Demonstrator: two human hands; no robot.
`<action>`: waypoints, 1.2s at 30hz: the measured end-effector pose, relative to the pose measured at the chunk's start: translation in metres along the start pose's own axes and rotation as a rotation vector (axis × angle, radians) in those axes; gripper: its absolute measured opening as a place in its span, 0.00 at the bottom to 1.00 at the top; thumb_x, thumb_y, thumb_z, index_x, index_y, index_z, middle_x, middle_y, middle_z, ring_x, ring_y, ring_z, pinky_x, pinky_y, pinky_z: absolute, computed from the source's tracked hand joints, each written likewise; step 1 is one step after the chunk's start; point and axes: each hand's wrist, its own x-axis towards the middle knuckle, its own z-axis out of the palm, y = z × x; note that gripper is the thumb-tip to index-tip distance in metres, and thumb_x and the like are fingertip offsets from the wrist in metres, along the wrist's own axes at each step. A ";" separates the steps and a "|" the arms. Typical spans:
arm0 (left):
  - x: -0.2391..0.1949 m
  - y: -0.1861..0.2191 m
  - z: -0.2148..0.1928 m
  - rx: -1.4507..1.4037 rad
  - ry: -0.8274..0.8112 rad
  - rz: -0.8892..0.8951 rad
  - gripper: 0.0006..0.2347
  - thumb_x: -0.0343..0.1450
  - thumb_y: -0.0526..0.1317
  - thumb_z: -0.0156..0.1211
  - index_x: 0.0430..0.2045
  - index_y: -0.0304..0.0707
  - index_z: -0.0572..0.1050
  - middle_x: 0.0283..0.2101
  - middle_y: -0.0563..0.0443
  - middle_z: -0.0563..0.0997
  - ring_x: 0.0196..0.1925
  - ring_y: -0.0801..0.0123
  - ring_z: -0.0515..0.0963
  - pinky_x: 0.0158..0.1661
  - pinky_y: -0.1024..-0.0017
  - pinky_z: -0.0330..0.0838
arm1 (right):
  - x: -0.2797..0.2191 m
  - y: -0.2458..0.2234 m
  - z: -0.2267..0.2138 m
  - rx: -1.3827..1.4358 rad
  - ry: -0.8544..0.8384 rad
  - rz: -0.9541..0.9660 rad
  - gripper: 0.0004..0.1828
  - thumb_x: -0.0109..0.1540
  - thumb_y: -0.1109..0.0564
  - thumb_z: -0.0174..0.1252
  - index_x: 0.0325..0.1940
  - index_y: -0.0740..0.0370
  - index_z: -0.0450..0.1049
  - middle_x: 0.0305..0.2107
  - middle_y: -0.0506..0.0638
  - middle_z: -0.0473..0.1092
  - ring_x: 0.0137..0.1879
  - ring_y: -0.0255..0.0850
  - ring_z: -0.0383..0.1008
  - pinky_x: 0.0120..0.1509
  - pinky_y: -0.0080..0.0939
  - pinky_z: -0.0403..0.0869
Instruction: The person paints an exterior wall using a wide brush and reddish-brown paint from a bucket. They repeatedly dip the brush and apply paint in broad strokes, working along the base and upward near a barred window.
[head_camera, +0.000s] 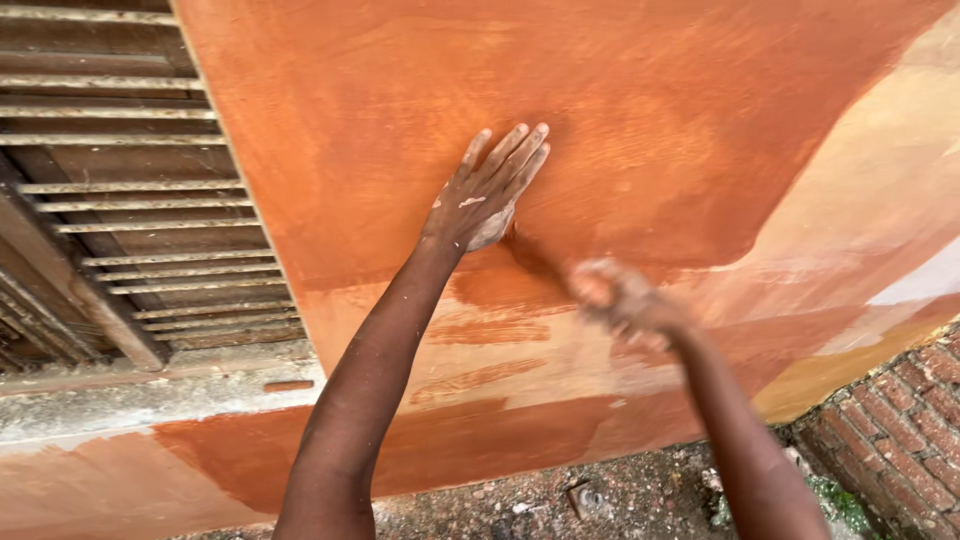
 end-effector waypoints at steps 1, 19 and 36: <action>0.005 0.006 0.002 -0.063 -0.020 -0.015 0.32 0.76 0.45 0.53 0.77 0.47 0.50 0.80 0.54 0.44 0.80 0.65 0.46 0.76 0.49 0.38 | -0.004 -0.004 -0.034 0.084 0.165 -0.074 0.31 0.63 0.59 0.57 0.71 0.49 0.61 0.36 0.52 0.75 0.22 0.35 0.65 0.21 0.36 0.66; 0.070 0.072 0.008 -0.045 -0.193 -0.133 0.35 0.70 0.42 0.60 0.74 0.50 0.50 0.79 0.57 0.42 0.79 0.64 0.43 0.74 0.45 0.40 | -0.034 -0.001 -0.100 0.470 0.557 -0.267 0.33 0.68 0.40 0.51 0.72 0.52 0.50 0.34 0.57 0.73 0.23 0.37 0.63 0.20 0.36 0.63; 0.076 0.068 -0.007 -0.004 -0.406 -0.080 0.42 0.67 0.45 0.63 0.75 0.52 0.44 0.79 0.57 0.37 0.79 0.65 0.40 0.73 0.48 0.40 | -0.025 -0.004 -0.096 0.415 0.444 -0.224 0.38 0.61 0.64 0.57 0.69 0.44 0.47 0.33 0.54 0.71 0.23 0.33 0.63 0.20 0.33 0.65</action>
